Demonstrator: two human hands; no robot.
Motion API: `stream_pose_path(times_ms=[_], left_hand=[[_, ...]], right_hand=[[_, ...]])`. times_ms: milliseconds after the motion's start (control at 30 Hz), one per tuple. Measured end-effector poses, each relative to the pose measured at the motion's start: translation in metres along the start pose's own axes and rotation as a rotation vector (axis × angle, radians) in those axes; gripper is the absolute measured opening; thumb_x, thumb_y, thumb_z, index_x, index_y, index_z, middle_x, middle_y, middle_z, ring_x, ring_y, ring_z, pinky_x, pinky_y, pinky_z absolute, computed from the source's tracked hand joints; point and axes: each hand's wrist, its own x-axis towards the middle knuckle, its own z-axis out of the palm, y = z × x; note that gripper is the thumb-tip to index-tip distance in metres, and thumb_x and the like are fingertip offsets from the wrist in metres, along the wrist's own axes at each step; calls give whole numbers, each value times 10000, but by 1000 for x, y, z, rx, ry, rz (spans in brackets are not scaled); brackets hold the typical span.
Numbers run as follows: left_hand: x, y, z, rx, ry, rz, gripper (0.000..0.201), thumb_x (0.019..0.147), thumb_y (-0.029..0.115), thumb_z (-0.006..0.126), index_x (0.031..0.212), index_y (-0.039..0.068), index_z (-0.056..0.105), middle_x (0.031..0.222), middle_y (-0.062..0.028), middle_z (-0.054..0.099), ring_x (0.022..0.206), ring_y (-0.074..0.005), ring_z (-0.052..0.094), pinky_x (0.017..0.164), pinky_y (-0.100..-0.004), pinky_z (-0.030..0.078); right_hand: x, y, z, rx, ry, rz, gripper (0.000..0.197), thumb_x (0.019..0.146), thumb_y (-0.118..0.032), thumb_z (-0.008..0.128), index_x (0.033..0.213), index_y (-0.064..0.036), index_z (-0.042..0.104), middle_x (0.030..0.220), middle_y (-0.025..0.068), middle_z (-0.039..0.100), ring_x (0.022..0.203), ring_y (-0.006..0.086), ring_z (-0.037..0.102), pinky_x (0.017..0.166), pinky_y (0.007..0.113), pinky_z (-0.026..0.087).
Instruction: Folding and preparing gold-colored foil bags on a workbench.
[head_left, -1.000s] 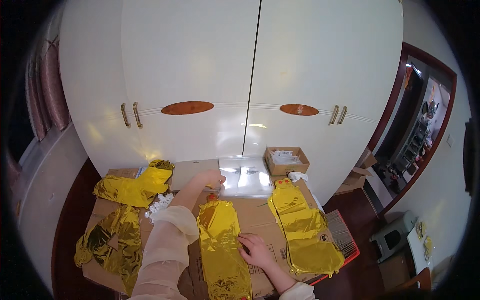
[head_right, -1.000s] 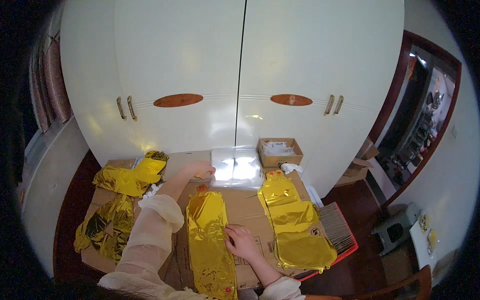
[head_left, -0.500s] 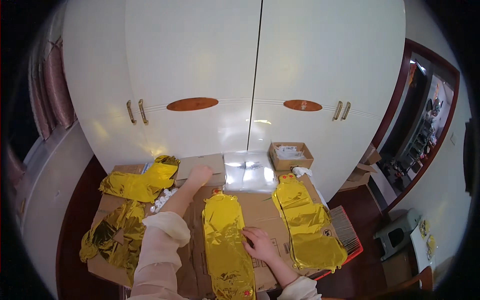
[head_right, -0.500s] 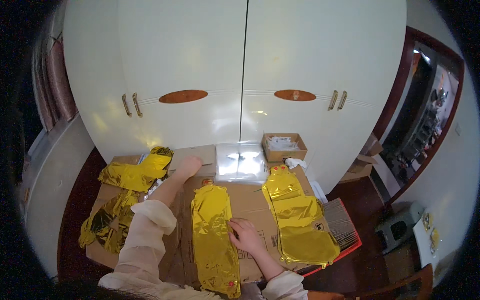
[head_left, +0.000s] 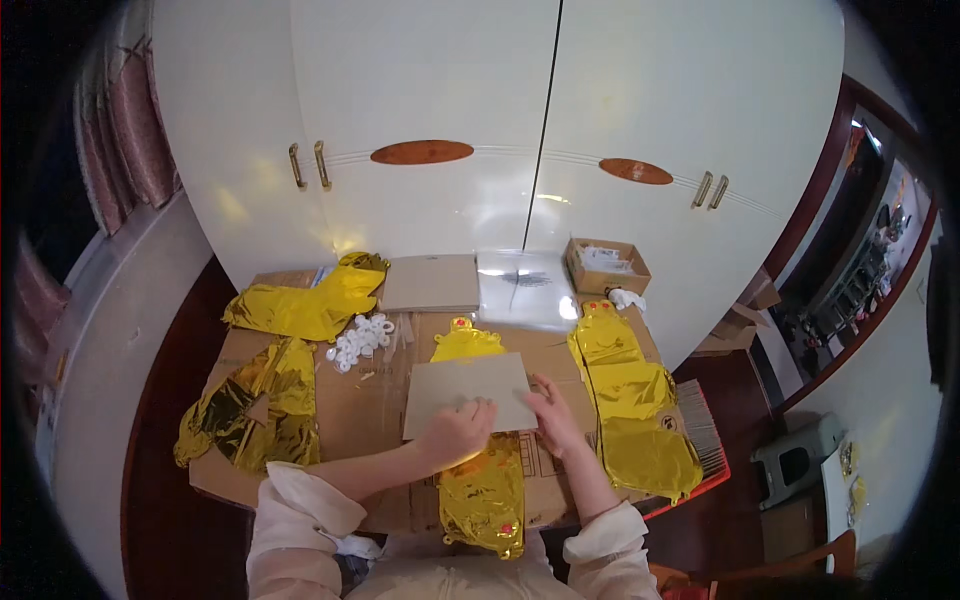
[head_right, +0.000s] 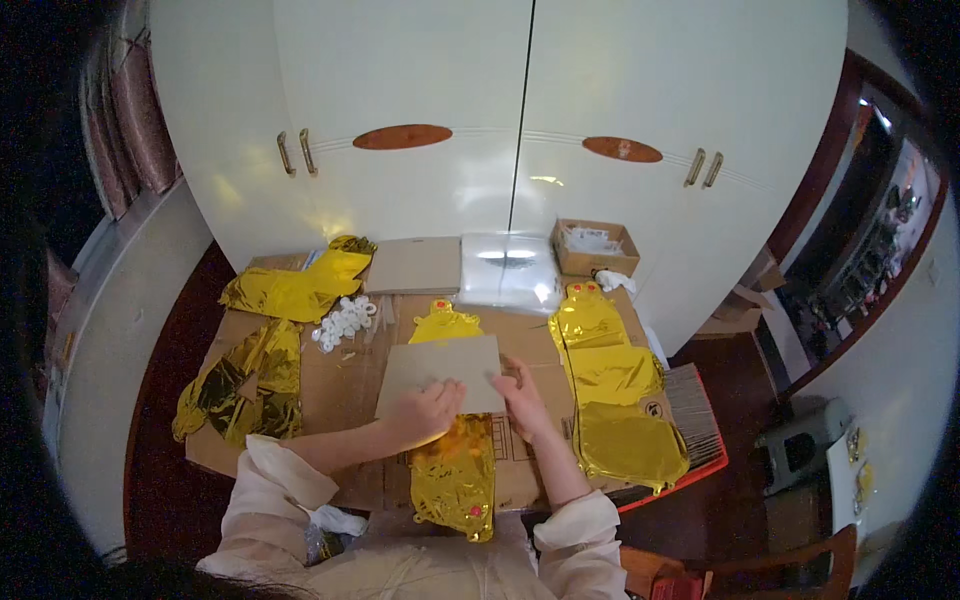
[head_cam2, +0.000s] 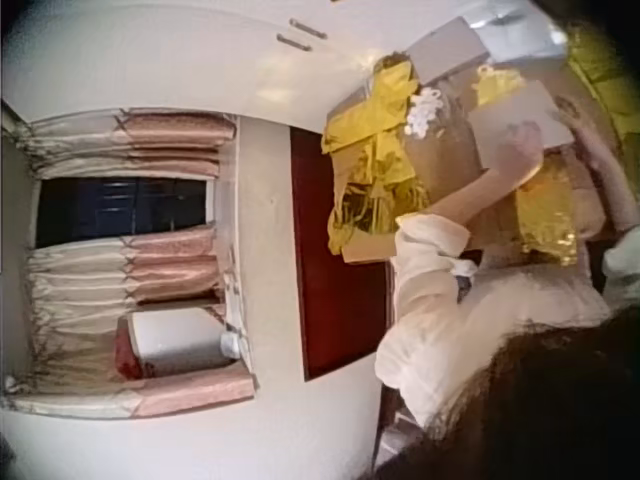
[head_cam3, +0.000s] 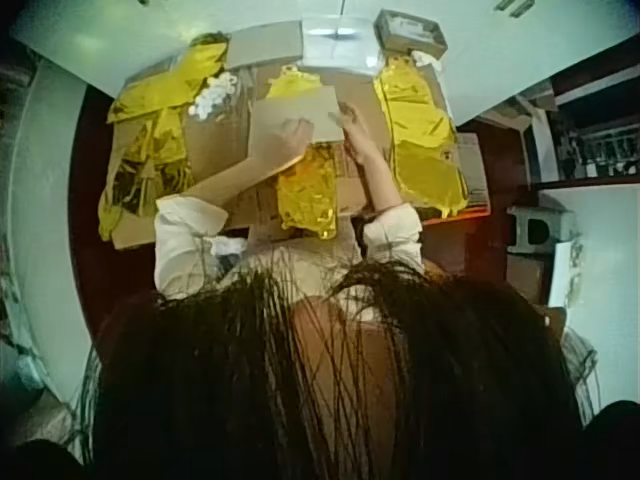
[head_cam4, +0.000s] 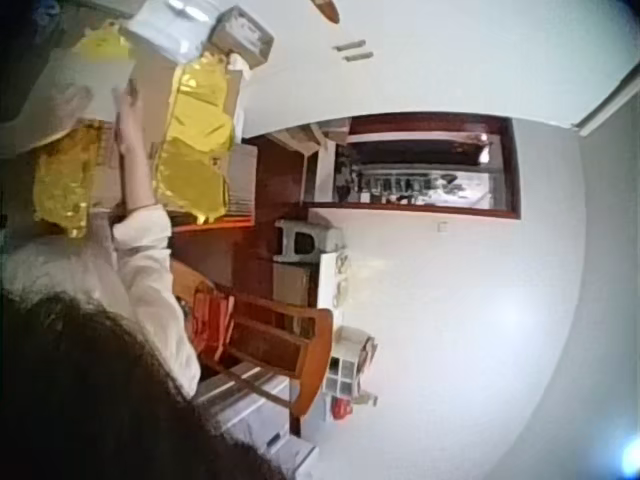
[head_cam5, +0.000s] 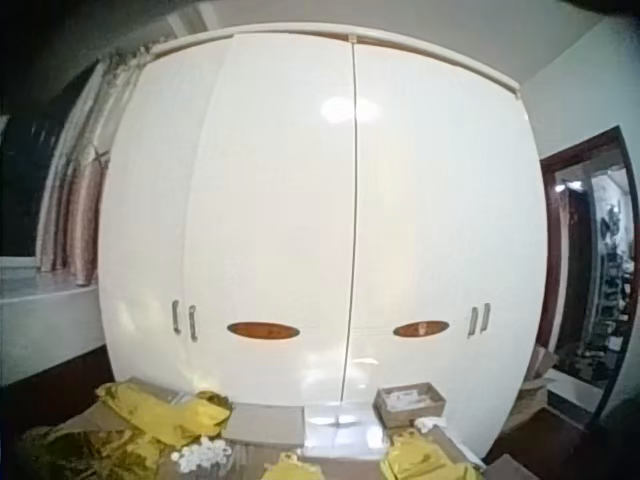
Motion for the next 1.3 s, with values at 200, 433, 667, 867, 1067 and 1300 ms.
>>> stream_pose_path(times_ms=[200, 433, 667, 867, 1067, 1300], left_hand=[[-11, -6, 2, -441, -100, -160, 452, 840, 297, 659, 1233, 82, 594, 1210, -55, 614, 1098, -230, 574, 830, -374, 485], [-52, -26, 41, -547, -352, -263, 514, 917, 348, 581, 1397, 189, 489, 1469, -60, 447, 1385, -324, 371, 1095, -563, 313], [-58, -24, 50, -583, -494, -253, 513, 951, 397, 534, 1441, 272, 448, 1530, -34, 378, 1442, -339, 275, 1126, -643, 217], [-62, -21, 53, -574, -433, -247, 493, 944, 408, 543, 1422, 307, 475, 1523, -30, 392, 1439, -329, 288, 1128, -638, 219], [-65, -21, 54, -592, -373, -253, 478, 919, 415, 582, 1387, 339, 515, 1504, -23, 423, 1414, -334, 333, 1128, -640, 212], [-64, -21, 57, -583, -367, -244, 476, 919, 426, 578, 1384, 342, 519, 1502, -28, 425, 1413, -333, 334, 1124, -640, 214]], right_hand=[[-3, 17, -14, -365, 5, -92, 658, 889, -1, 656, 1466, -83, 353, 931, 13, 621, 832, 92, 560, 736, 248, 477], [-13, 20, -11, -1116, 118, -380, 536, 844, -127, 693, 1337, -27, 508, 989, 143, 615, 821, 280, 579, 770, 375, 487], [-31, 19, -5, -1276, 173, -533, 449, 855, -178, 653, 1269, -34, 558, 1121, 198, 598, 1086, 386, 525, 958, 464, 422], [-32, 23, -5, -1319, 194, -616, 405, 853, -173, 647, 1237, -54, 592, 1071, 177, 586, 1054, 367, 519, 941, 448, 412], [-42, 7, 10, -1408, 169, -506, 404, 850, -187, 643, 1251, -134, 618, 1187, 153, 584, 1071, 353, 521, 949, 463, 403], [-37, 10, 7, -1387, -142, -787, 291, 864, -178, 645, 1149, -191, 701, 1340, 72, 578, 1286, 307, 489, 1049, 486, 387]])
